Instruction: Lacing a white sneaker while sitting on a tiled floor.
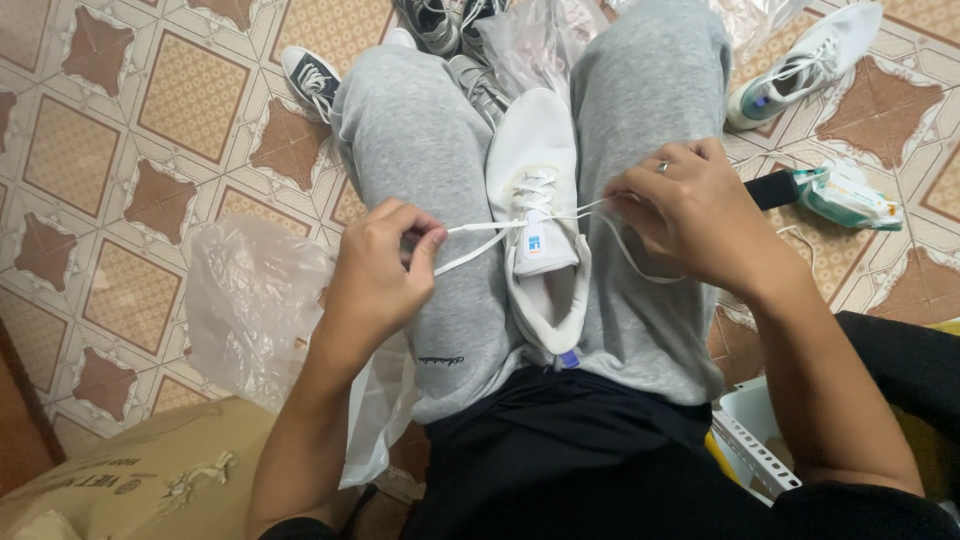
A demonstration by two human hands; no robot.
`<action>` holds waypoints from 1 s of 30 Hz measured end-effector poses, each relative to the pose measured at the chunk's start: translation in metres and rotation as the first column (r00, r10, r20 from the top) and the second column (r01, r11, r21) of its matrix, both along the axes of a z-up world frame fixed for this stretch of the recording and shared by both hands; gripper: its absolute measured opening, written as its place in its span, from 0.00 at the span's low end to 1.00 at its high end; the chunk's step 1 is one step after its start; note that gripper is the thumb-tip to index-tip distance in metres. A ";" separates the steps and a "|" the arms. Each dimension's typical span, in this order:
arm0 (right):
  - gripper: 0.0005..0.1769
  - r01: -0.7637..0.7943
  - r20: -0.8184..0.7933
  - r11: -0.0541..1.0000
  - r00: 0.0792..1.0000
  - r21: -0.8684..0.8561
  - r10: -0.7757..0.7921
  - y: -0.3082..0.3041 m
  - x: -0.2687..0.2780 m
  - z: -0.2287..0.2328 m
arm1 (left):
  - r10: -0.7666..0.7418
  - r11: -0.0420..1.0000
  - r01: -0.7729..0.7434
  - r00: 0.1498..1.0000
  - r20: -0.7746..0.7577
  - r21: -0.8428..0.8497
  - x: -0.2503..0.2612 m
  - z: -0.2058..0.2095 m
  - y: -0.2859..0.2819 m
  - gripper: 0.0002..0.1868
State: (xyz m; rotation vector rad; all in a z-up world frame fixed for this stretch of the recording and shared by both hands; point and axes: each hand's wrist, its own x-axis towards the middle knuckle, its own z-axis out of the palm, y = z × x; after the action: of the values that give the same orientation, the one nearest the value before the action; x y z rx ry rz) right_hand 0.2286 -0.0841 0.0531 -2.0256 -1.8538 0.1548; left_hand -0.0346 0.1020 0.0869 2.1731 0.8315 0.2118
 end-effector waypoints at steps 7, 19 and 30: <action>0.05 -0.027 0.020 0.999 0.999 0.023 0.026 0.007 -0.014 -0.012 | 0.006 1.000 -0.006 1.000 -0.010 -0.017 0.000 -0.004 0.002 0.05; 0.06 -0.072 0.157 0.996 0.984 -0.046 0.078 0.034 -0.029 -0.020 | 0.022 0.998 -0.023 1.000 -0.020 -0.054 0.005 -0.001 -0.002 0.05; 0.13 -0.186 0.309 0.982 0.935 0.001 0.177 0.003 0.008 0.032 | 0.085 0.995 -0.085 0.996 0.009 -0.051 -0.005 0.007 -0.008 0.05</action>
State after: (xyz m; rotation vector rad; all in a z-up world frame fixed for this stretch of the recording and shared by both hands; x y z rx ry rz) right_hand 0.2363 -0.0813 0.0847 -1.9428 -2.2187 -0.1489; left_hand -0.0399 0.0945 0.0938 2.0895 0.9143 0.2428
